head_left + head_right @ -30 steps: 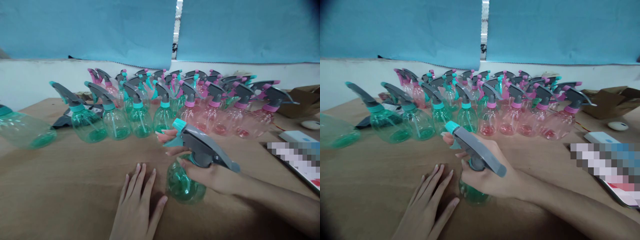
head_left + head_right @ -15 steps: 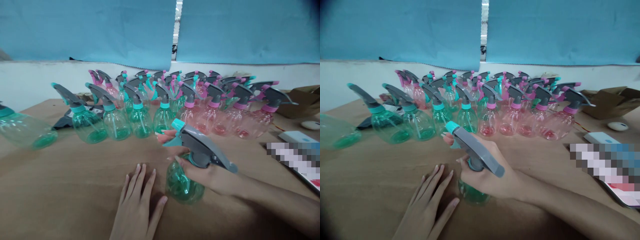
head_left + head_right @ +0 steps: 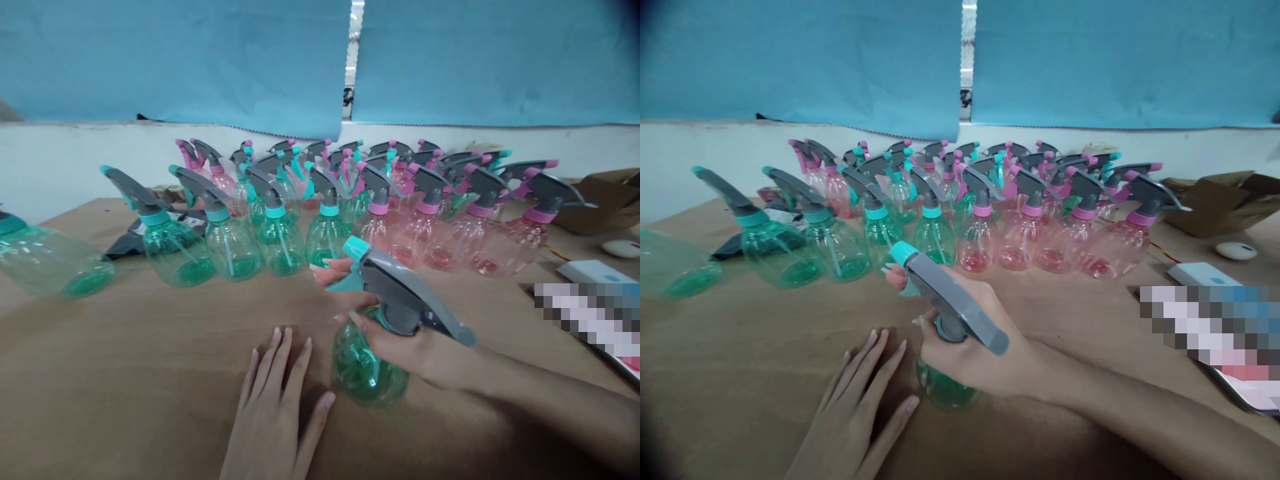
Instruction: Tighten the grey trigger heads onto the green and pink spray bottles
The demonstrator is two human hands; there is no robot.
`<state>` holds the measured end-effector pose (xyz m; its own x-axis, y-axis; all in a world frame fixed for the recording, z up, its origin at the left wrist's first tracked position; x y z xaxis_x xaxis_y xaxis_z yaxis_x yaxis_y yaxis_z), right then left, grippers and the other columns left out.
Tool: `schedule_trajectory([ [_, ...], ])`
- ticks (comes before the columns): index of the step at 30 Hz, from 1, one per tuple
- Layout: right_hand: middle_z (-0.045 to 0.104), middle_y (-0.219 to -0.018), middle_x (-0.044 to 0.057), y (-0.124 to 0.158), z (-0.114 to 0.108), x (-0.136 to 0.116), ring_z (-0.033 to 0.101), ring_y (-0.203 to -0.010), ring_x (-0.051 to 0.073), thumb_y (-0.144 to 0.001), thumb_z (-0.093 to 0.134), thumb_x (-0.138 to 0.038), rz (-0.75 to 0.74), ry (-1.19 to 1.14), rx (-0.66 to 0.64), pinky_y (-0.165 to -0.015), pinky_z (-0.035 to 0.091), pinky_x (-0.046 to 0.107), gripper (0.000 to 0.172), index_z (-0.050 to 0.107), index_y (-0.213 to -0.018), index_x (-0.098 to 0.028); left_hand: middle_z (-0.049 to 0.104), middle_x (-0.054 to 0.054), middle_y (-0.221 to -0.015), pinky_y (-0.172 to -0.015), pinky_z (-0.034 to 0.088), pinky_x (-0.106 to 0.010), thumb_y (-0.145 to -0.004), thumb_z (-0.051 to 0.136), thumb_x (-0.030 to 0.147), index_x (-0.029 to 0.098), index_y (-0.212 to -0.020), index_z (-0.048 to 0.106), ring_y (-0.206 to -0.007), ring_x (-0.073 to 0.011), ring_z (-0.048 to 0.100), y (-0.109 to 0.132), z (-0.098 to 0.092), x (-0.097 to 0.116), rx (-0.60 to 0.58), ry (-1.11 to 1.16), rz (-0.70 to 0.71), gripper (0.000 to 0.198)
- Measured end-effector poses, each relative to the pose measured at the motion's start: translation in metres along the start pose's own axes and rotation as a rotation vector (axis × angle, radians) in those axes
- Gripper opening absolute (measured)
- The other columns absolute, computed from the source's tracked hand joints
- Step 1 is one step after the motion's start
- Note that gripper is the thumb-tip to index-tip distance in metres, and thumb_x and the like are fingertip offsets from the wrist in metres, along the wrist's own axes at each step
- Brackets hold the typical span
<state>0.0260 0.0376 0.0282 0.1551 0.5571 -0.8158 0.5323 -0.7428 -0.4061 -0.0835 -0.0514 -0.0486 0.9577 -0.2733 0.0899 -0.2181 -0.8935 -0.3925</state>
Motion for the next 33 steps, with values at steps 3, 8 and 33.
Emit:
schedule_trajectory([
  [3,0.07,-0.086,-0.003,0.004,0.004,0.004,0.067,-0.08,0.015,-0.073,0.047,-0.002,0.014,0.032,-0.027,-0.074,0.055,0.029,0.055,0.053,-0.121,-0.03,0.039,-0.011,-0.142,-0.102,0.033,-0.051,-0.09,0.042,0.038,0.017,-0.135,0.036,-0.128,-0.0296,0.037,0.001,0.0,0.0,0.004,-0.008,0.007,0.05],
  [8,0.069,-0.093,-0.001,0.004,-0.004,-0.004,0.067,-0.077,0.015,-0.074,0.048,-0.003,0.029,-0.006,0.022,-0.075,0.055,0.029,0.054,0.052,-0.121,-0.03,0.037,-0.012,-0.143,-0.101,0.034,-0.052,-0.091,0.04,0.038,0.016,-0.136,0.035,-0.129,-0.0294,0.036,0.0,-0.001,0.002,-0.005,-0.026,0.019,0.05],
  [33,0.064,-0.092,-0.003,0.003,-0.009,-0.017,0.063,-0.079,0.015,-0.058,0.045,0.003,0.067,-0.187,-0.03,-0.06,0.053,0.024,0.043,0.052,-0.087,-0.028,0.04,-0.012,-0.141,-0.102,0.033,-0.051,-0.092,0.038,0.037,0.017,-0.135,0.033,-0.129,-0.0286,0.035,0.0,0.0,0.001,-0.006,-0.039,0.021,0.048],
])
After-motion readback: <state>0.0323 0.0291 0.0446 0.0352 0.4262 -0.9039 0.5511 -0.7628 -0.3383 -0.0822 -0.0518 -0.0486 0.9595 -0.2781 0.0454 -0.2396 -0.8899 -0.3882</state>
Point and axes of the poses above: each hand's wrist, its own y-axis away from the middle knuckle, its own z-axis out of the palm, x = y × z, the point moved 9 cm from there along -y, towards the middle knuckle
